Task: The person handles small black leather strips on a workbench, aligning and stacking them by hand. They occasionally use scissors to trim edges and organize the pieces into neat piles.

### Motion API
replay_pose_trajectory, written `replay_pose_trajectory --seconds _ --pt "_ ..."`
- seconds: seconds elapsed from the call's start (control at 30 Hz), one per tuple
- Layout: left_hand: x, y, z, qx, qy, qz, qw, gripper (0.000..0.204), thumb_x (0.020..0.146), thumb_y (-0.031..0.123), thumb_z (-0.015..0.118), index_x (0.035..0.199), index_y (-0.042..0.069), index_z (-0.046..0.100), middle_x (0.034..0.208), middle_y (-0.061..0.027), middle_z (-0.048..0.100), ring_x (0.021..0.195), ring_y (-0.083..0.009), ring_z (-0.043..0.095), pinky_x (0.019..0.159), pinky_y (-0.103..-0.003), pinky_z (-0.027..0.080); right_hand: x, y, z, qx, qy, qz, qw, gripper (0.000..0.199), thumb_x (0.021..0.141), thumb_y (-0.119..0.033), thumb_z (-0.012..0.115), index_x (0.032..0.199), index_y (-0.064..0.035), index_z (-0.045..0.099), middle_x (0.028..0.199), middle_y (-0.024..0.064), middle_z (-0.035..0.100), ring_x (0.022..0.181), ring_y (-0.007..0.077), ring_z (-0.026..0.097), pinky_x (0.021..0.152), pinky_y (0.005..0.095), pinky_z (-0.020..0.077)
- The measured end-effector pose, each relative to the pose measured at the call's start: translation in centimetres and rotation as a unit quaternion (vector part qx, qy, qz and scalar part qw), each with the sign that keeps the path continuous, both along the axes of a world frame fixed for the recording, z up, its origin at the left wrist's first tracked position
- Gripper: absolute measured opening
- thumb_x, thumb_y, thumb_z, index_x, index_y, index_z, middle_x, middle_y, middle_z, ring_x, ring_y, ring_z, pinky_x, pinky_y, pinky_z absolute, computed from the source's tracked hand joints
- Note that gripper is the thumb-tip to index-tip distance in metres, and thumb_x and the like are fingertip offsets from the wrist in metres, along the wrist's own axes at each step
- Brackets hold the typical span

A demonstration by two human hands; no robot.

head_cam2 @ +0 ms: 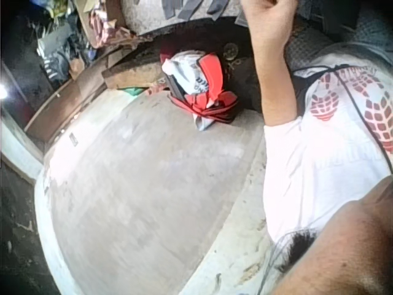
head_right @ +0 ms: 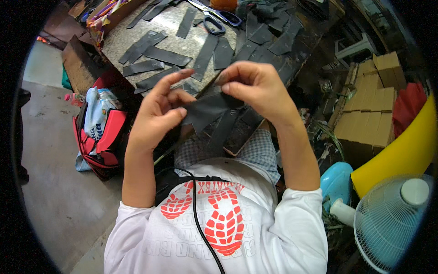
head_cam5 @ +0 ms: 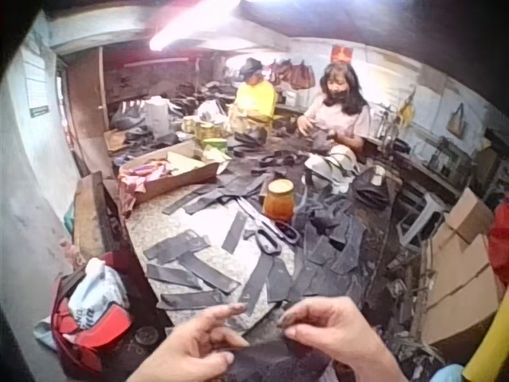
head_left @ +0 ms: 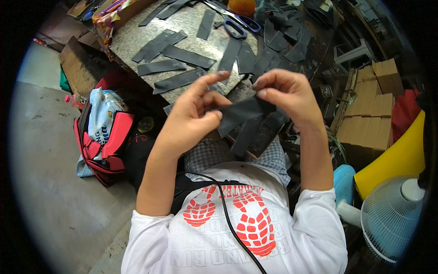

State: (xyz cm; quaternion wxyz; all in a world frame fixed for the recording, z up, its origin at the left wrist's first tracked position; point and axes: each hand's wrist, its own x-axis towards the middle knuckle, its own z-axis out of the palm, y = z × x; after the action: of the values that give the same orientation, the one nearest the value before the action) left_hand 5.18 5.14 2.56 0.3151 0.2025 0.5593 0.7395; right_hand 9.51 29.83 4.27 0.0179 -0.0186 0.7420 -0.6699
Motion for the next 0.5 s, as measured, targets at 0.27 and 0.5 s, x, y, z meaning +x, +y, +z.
replay_pose_trajectory --seconds 0.27,0.5 --pt "1.6 2.0 0.6 0.272 -0.090 0.065 0.956 0.066 0.083 -0.005 0.071 0.142 0.003 0.042 0.115 -0.0127 0.062 0.097 -0.0237 0.067 0.076 -0.035 0.059 -1.7 -1.6 3.5 -0.063 0.205 0.013 0.977 0.020 0.088 0.006 0.070 0.107 0.0020 0.067 0.100 0.0057 0.070 0.094 0.0102 0.068 0.087 0.0236 0.0553" --pt "0.5 0.2 1.2 0.175 -0.053 0.274 0.944 0.033 0.089 -0.005 0.063 0.121 0.001 0.054 0.113 -0.0100 0.060 0.094 -0.0198 0.067 0.071 -0.035 0.063 -2.1 -3.1 3.5 -0.023 0.192 0.099 0.976 0.023 0.089 0.007 0.068 0.111 0.0015 0.066 0.102 0.0054 0.070 0.092 0.0092 0.068 0.081 0.0219 0.0564"
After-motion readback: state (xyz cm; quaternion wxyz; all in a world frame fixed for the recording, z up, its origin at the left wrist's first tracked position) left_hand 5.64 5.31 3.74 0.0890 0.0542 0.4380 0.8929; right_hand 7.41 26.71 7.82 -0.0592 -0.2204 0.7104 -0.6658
